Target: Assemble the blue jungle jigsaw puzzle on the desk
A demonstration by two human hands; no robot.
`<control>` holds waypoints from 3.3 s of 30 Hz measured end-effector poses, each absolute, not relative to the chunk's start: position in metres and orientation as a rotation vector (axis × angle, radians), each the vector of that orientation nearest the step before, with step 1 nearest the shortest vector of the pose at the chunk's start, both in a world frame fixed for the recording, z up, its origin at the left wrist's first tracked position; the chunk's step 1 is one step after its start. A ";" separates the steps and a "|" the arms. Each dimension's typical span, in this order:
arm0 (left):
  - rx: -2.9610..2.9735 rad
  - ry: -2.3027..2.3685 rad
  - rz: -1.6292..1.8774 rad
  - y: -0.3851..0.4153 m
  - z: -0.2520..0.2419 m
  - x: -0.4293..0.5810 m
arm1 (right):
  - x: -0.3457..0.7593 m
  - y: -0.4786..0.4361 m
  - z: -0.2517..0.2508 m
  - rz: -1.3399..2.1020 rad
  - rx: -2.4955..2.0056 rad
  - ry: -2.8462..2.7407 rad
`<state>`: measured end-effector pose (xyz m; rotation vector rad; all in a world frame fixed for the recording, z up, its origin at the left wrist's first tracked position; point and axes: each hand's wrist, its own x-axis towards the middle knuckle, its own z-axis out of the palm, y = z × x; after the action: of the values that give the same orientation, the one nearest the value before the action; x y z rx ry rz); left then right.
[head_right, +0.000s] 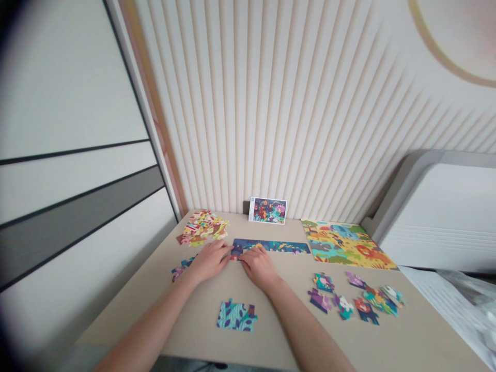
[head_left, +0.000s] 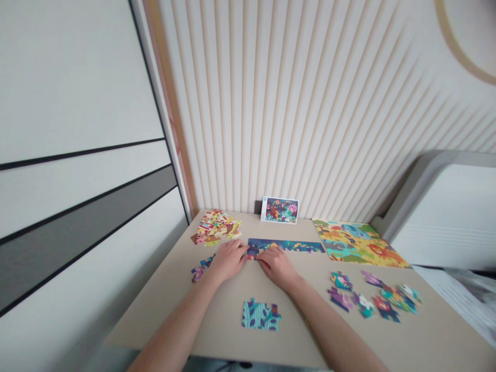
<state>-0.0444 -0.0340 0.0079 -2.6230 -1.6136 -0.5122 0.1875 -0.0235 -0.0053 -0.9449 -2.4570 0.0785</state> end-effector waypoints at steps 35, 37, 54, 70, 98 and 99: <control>-2.578 -1.398 -0.439 -0.042 0.003 -0.056 | 0.450 -0.192 -0.039 -0.290 -2.226 -1.585; -2.604 -1.389 -0.482 -0.048 0.008 -0.053 | 0.453 -0.190 -0.039 -0.247 -2.216 -1.569; -2.993 -1.087 -0.736 -0.063 0.004 -0.032 | 0.388 -0.173 0.000 -0.238 -1.815 -1.659; -3.021 -1.160 -0.734 -0.070 0.009 -0.022 | 0.251 -0.088 0.018 0.362 -1.434 -2.248; -2.837 -1.372 -0.664 -0.061 0.011 -0.051 | 0.185 -0.056 0.001 0.402 -1.051 -2.321; -2.842 -1.372 -0.652 -0.061 0.010 -0.050 | 0.184 -0.056 -0.001 0.414 -1.049 -2.313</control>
<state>-0.0504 -0.0612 0.0105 -2.8422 -1.3717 -0.6517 0.1843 -0.0559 -0.0014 -1.0486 -2.3125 0.4136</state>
